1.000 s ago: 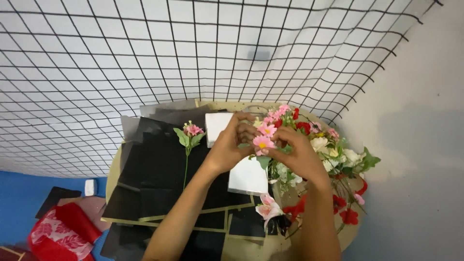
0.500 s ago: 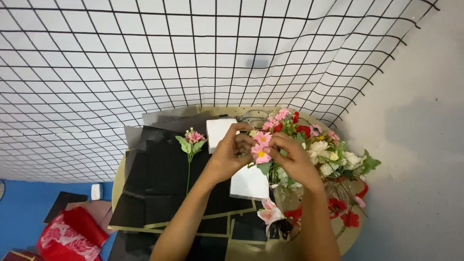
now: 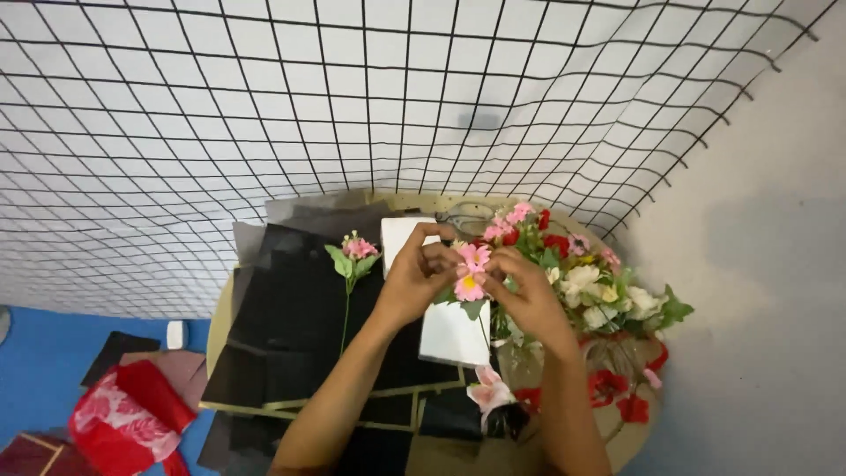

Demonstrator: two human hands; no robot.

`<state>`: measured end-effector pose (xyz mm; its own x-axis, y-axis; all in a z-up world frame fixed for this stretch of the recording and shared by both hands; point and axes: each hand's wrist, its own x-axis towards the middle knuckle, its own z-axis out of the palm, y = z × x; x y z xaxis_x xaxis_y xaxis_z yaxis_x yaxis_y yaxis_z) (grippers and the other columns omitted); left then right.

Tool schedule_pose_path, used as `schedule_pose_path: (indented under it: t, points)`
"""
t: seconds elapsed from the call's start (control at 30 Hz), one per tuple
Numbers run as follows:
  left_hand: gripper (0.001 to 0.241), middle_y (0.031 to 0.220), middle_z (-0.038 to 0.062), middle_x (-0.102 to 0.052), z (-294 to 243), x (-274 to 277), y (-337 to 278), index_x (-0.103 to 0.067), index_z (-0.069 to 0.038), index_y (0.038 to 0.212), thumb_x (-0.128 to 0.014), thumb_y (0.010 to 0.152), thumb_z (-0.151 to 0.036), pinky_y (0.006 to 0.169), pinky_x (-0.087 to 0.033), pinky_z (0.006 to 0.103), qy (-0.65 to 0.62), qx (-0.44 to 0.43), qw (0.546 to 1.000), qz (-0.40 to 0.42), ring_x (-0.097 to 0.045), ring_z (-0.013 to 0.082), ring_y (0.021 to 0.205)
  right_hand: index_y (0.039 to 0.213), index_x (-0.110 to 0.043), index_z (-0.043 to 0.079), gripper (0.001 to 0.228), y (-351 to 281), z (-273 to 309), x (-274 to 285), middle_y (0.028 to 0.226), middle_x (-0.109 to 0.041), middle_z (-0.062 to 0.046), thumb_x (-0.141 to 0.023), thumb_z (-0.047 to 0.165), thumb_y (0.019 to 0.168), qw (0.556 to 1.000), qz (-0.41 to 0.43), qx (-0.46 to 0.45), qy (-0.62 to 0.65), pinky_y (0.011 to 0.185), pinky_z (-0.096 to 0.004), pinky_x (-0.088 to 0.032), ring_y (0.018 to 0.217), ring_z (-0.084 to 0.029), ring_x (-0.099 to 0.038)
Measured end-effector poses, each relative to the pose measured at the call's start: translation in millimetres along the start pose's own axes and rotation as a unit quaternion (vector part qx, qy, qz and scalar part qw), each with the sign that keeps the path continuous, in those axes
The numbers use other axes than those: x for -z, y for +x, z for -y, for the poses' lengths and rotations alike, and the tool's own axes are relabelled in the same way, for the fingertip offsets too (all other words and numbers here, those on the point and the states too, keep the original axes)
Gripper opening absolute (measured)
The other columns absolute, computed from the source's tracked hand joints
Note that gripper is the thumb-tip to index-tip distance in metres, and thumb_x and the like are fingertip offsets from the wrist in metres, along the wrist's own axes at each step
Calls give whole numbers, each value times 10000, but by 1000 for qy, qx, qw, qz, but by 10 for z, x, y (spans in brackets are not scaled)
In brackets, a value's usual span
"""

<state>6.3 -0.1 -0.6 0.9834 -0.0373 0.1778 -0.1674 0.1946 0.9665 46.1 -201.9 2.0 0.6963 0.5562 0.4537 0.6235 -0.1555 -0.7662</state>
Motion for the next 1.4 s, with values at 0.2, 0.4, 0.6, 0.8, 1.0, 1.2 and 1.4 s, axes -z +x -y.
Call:
schedule_pose_path:
  t: [0.2, 0.4, 0.6, 0.8, 1.0, 1.2, 1.4]
  points:
    - [548, 944, 146, -713, -24, 6, -22, -486, -51, 1272, -774, 811, 28, 780, -583, 338, 49, 23, 999, 9, -679, 200, 824, 962, -668, 27, 46, 42, 113, 28, 805, -625, -112, -679, -13, 942, 999, -45, 6, -20, 707, -400, -468, 736, -247, -546]
    - [570, 878, 74, -637, 27, -45, -9, -500, -31, 1260, -810, 784, 11, 802, -584, 340, 59, 35, 997, 17, -655, 182, 797, 946, -669, 10, 30, 31, 91, 37, 802, -620, -102, -688, -7, 929, 997, -56, -31, -38, 691, -386, -471, 736, -231, -564]
    - [570, 856, 65, -623, 21, -24, -1, -501, -31, 1259, -814, 786, 28, 803, -584, 348, 87, -2, 996, 18, -658, 189, 790, 1018, -648, 6, 122, 36, 63, 17, 802, -586, -114, -703, -13, 911, 997, -48, -59, 7, 708, -410, -479, 752, -222, -563]
    - [563, 917, 105, -675, 63, 10, 32, -544, -66, 1220, -850, 750, -17, 847, -573, 395, 124, -14, 991, 38, -677, 227, 847, 939, -685, -7, 45, 54, 200, 34, 734, -560, -98, -724, -8, 915, 993, -61, -95, 39, 691, -391, -477, 688, -211, -524]
    - [566, 955, 123, -613, -10, 40, 5, -520, -28, 1237, -783, 746, 71, 794, -563, 377, 73, 14, 997, 36, -627, 213, 822, 900, -711, 28, 45, 114, 120, -70, 679, -548, -56, -741, -4, 887, 992, -83, -88, 45, 698, -358, -480, 679, -176, -518]
    - [568, 965, 176, -648, -53, 29, -12, -533, -19, 1234, -785, 740, 104, 794, -571, 396, 72, -4, 997, 19, -662, 262, 836, 941, -648, 19, 117, 16, -134, -207, 691, -545, -97, -760, 31, 912, 989, -144, -27, -24, 701, -380, -488, 666, -223, -551]
    - [539, 996, 222, -698, -25, -49, -34, -517, -4, 1217, -755, 756, 141, 823, -578, 428, 103, -39, 994, -7, -703, 320, 915, 866, -629, 34, 154, -62, -169, -218, 696, -523, -74, -749, 87, 945, 986, -155, -48, -27, 708, -374, -474, 663, -219, -531]
